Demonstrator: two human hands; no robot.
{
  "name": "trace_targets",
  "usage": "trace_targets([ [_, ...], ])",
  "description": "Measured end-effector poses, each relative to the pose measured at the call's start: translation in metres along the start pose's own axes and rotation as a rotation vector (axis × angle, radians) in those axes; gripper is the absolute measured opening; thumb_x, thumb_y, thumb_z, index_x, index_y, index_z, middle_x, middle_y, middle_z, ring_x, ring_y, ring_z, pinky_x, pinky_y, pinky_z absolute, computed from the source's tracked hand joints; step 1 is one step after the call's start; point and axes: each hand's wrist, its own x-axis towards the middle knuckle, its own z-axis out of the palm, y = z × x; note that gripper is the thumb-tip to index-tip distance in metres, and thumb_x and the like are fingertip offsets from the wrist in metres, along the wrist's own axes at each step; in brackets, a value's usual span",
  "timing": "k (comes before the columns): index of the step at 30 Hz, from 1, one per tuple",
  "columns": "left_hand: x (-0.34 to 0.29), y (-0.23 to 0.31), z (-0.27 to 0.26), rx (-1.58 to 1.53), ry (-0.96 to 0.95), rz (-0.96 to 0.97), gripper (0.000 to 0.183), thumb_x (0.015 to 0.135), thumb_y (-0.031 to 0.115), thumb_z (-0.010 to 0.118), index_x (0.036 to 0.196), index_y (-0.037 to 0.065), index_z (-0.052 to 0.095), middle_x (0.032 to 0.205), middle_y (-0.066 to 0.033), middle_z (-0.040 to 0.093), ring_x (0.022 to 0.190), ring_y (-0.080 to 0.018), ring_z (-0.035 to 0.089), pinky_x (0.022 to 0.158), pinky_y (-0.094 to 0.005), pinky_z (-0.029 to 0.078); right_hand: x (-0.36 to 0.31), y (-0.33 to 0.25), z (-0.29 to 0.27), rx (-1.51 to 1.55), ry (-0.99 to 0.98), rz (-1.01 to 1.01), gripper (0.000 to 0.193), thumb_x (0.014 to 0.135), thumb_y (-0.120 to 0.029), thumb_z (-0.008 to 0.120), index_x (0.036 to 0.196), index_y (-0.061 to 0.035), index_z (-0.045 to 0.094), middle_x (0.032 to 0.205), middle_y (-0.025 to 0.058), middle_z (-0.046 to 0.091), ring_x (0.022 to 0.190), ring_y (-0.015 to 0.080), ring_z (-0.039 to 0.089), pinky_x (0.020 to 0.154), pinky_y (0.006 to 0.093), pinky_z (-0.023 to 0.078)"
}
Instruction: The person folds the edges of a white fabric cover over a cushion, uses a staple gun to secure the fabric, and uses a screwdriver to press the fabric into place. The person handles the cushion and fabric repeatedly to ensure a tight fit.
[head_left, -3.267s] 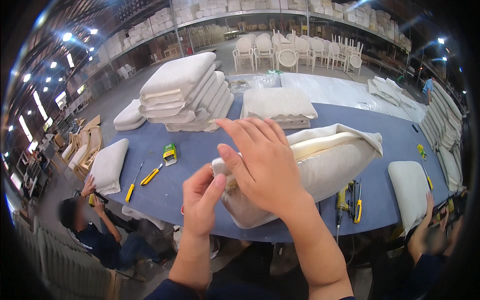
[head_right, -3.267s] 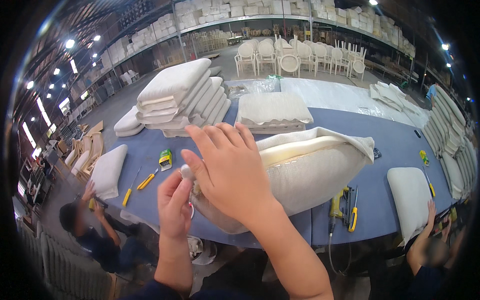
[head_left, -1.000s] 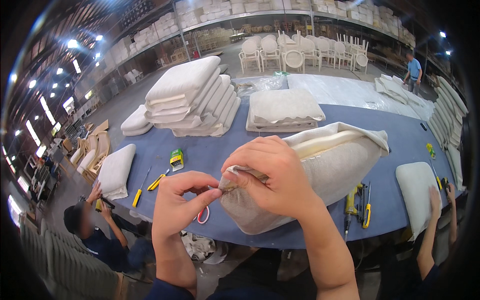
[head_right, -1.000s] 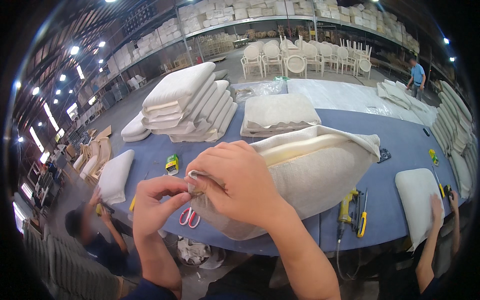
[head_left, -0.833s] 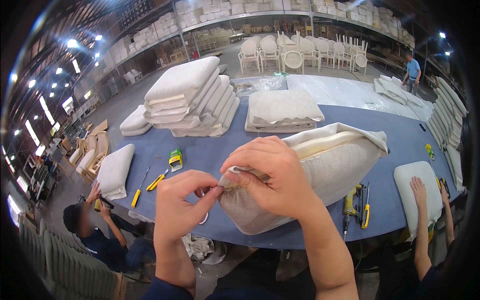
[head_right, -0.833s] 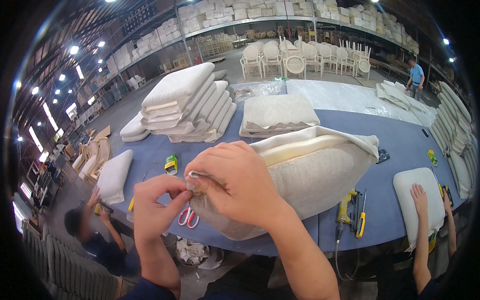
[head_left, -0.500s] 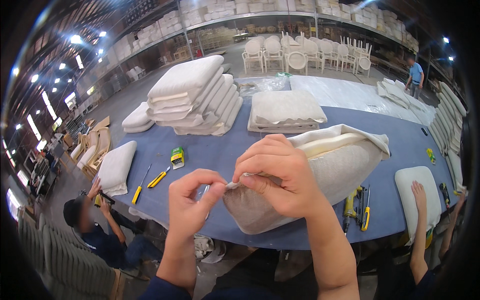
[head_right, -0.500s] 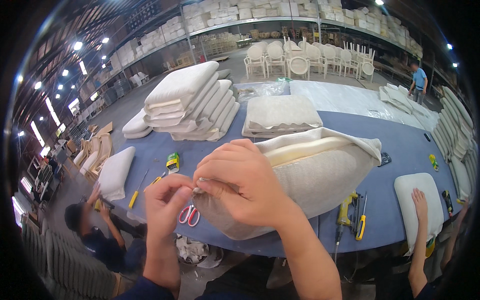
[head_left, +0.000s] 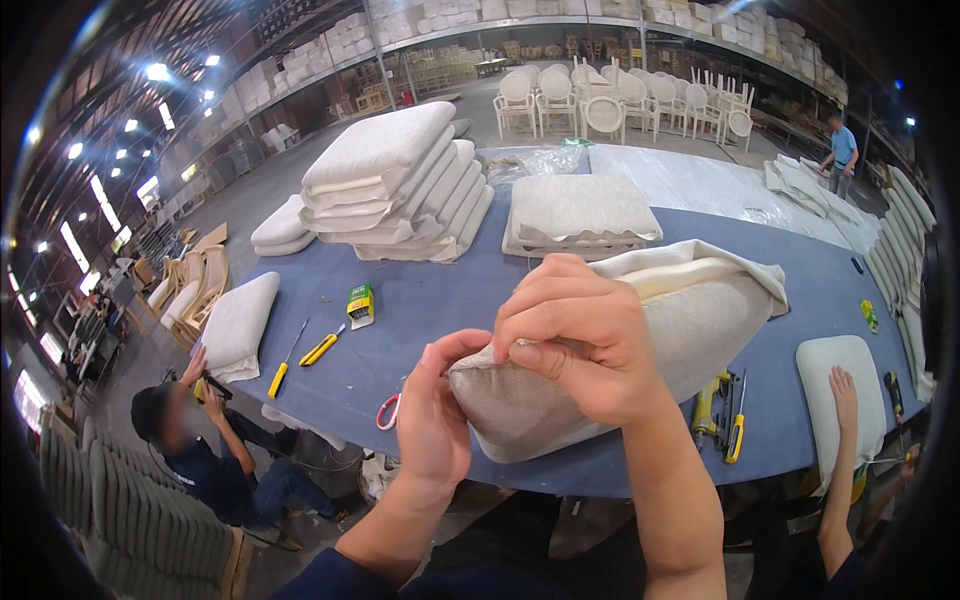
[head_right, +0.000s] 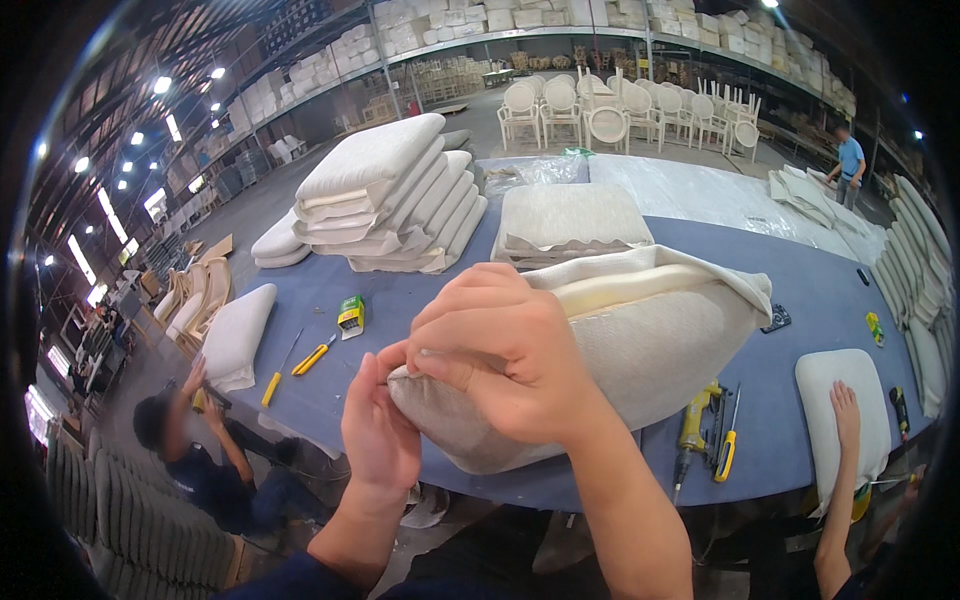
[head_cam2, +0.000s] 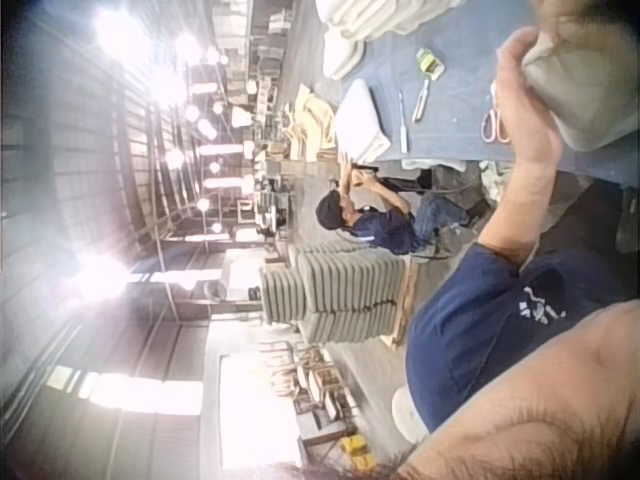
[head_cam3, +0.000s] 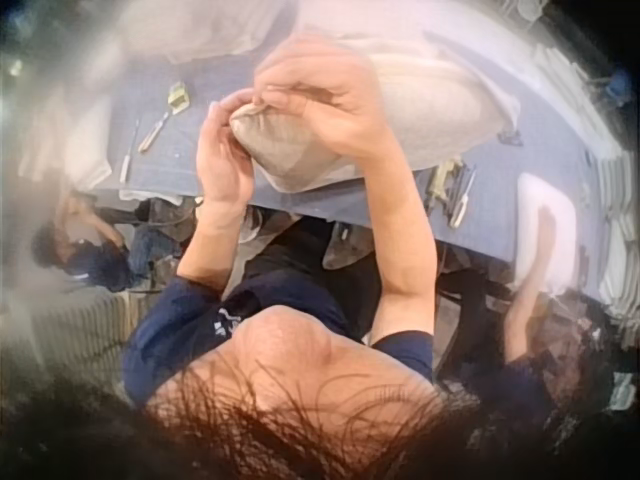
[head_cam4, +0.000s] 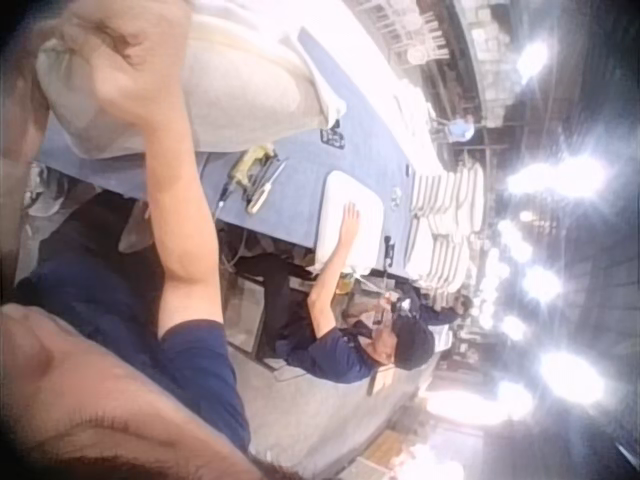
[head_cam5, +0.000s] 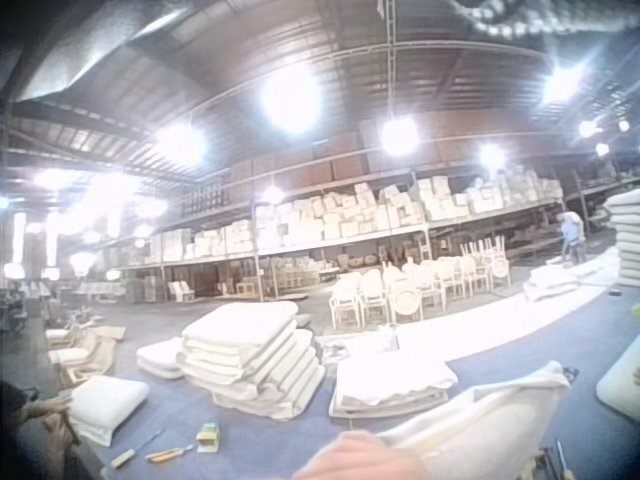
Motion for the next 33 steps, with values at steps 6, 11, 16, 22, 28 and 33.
trace_targets([
  [6,-0.003,-0.007,-0.005,-0.051,0.077,0.074,0.048,0.113,0.036,0.051,0.135,-0.002,0.07,0.128,-0.0124,0.076,0.118,-0.0208,0.072,0.102,-0.0361,0.055,-0.001,-0.004,0.013,-0.048,0.053,0.054,0.005,0.089,-0.01,0.079,0.094,-0.0084,0.079,0.097,0.0051,0.079,0.094,0.0284,0.072,0.093,0.0402,0.05],
  [11,-0.005,-0.006,-0.026,-0.066,0.026,-0.029,0.049,0.11,0.035,0.054,0.136,-0.003,0.069,0.129,-0.0141,0.076,0.118,-0.0213,0.072,0.101,-0.0367,0.056,0.0,-0.008,0.021,-0.12,0.027,0.068,0.005,0.091,-0.011,0.077,0.095,-0.0085,0.079,0.098,0.0047,0.08,0.096,0.0288,0.074,0.093,0.0405,0.051],
  [16,-0.005,-0.009,-0.045,-0.151,-0.136,-0.018,0.044,0.109,0.03,0.061,0.136,-0.004,0.069,0.131,-0.016,0.075,0.121,-0.0232,0.071,0.106,-0.0391,0.055,0.001,-0.011,0.021,-0.131,0.003,0.131,0.005,0.092,-0.011,0.078,0.094,-0.0074,0.079,0.095,0.004,0.08,0.094,0.0279,0.075,0.092,0.04,0.051],
  [22,-0.002,-0.023,-0.056,-0.21,-0.27,0.146,0.03,0.107,0.015,0.069,0.13,-0.003,0.072,0.133,-0.0211,0.073,0.126,-0.0274,0.069,0.112,-0.043,0.052,0.002,-0.021,0.015,-0.11,-0.05,0.169,0.005,0.09,-0.011,0.079,0.094,-0.0085,0.08,0.093,0.0032,0.079,0.089,0.0245,0.073,0.089,0.0382,0.049],
  [28,-0.007,-0.032,-0.068,-0.251,-0.384,0.146,0.024,0.104,0.006,0.071,0.125,-0.005,0.074,0.135,-0.0229,0.071,0.128,-0.0285,0.068,0.114,-0.0446,0.051,-0.005,-0.027,0.015,-0.122,-0.11,0.139,0.011,0.096,-0.022,0.077,0.092,-0.0115,0.078,0.092,0.0027,0.078,0.084,0.0208,0.069,0.083,0.0381,0.043],
  [33,-0.014,-0.024,-0.067,-0.258,-0.415,0.11,0.023,0.102,-0.001,0.068,0.124,-0.006,0.074,0.136,-0.0245,0.071,0.129,-0.0285,0.067,0.115,-0.0439,0.05,-0.012,-0.038,0.024,-0.163,-0.071,0.166,0.021,0.1,-0.031,0.076,0.089,-0.0138,0.078,0.09,0.0009,0.078,0.081,0.0193,0.066,0.082,0.0388,0.041],
])
